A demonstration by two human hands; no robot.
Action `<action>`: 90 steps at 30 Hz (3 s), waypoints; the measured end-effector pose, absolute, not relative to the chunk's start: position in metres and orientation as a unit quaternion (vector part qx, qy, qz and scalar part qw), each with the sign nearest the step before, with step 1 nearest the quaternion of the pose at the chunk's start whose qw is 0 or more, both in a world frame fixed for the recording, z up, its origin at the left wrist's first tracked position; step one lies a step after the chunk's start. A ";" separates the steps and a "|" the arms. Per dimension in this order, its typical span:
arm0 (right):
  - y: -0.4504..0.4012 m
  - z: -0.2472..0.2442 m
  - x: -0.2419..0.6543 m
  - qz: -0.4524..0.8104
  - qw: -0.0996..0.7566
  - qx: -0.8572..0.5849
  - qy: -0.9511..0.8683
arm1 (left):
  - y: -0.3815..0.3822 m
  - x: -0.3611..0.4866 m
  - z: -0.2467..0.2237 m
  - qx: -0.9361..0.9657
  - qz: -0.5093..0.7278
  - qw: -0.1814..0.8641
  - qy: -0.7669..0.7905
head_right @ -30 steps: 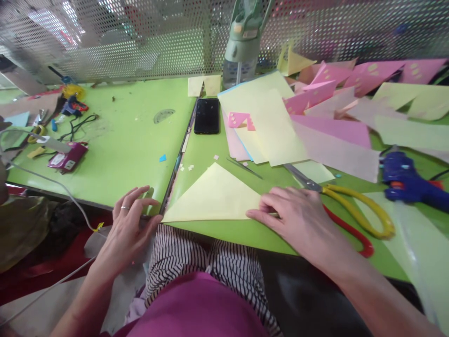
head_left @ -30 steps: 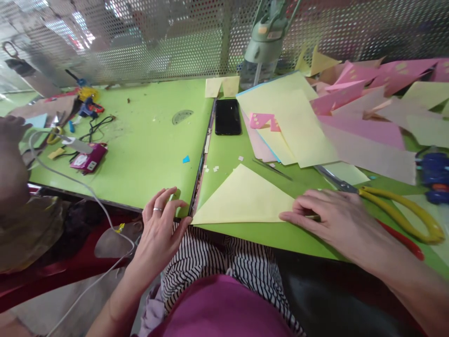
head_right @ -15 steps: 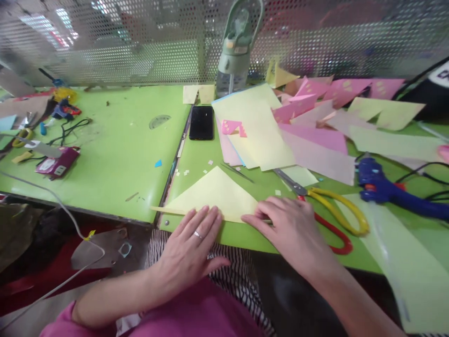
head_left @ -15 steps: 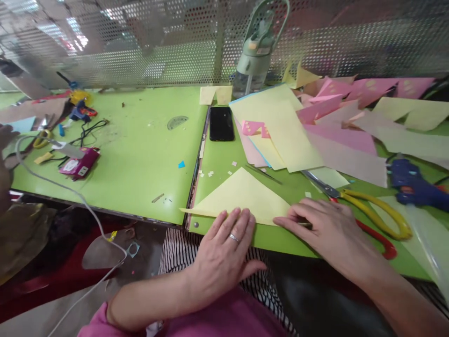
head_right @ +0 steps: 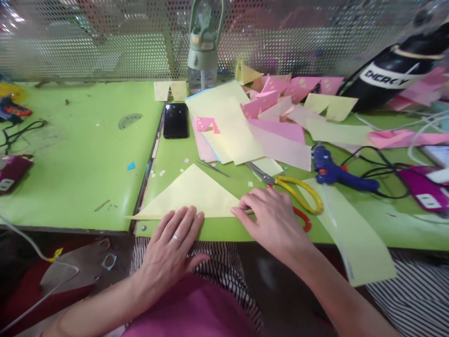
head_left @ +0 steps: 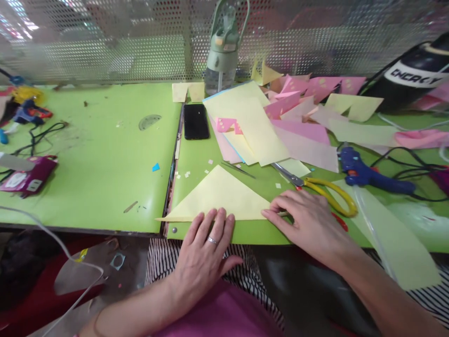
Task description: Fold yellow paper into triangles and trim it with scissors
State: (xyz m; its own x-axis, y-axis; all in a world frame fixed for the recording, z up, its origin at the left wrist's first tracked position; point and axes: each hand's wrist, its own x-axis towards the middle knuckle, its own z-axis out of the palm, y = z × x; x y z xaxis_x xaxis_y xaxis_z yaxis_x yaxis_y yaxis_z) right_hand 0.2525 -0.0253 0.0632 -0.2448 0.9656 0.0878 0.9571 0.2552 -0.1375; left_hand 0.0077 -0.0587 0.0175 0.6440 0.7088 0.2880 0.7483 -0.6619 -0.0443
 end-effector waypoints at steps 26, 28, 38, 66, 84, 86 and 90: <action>-0.070 0.019 0.185 -0.139 0.172 -0.443 -0.869 | -0.056 0.003 0.016 -0.914 -0.097 0.097 -0.382; -0.067 0.015 0.187 -0.157 0.171 -0.441 -0.867 | -0.056 0.000 0.016 -0.909 -0.098 0.109 -0.391; -0.063 0.019 0.190 -0.180 0.178 -0.426 -0.869 | -0.051 -0.050 0.027 -0.888 -0.067 0.130 -0.436; -0.087 0.020 0.251 -0.259 0.163 -0.510 -0.804 | -0.049 -0.090 0.026 -0.863 -0.160 0.123 -0.463; -0.069 0.037 0.208 -0.151 0.248 -0.456 -0.841 | -0.045 -0.029 0.027 -0.905 -0.238 0.059 -0.347; -0.069 0.037 0.208 -0.122 0.273 -0.450 -0.841 | -0.046 -0.033 0.026 -0.908 -0.238 0.033 -0.342; -0.069 0.043 0.208 -0.080 0.291 -0.446 -0.842 | -0.046 -0.037 0.028 -0.912 -0.235 -0.009 -0.336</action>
State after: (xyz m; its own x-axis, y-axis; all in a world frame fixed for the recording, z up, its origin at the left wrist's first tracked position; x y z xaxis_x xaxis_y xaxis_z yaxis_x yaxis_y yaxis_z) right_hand 0.2081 -0.0687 0.0426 -0.4318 0.7054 0.5620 0.7984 0.5889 -0.1256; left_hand -0.0372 -0.0463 0.0279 0.6638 0.6167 0.4231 0.6084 -0.7743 0.1739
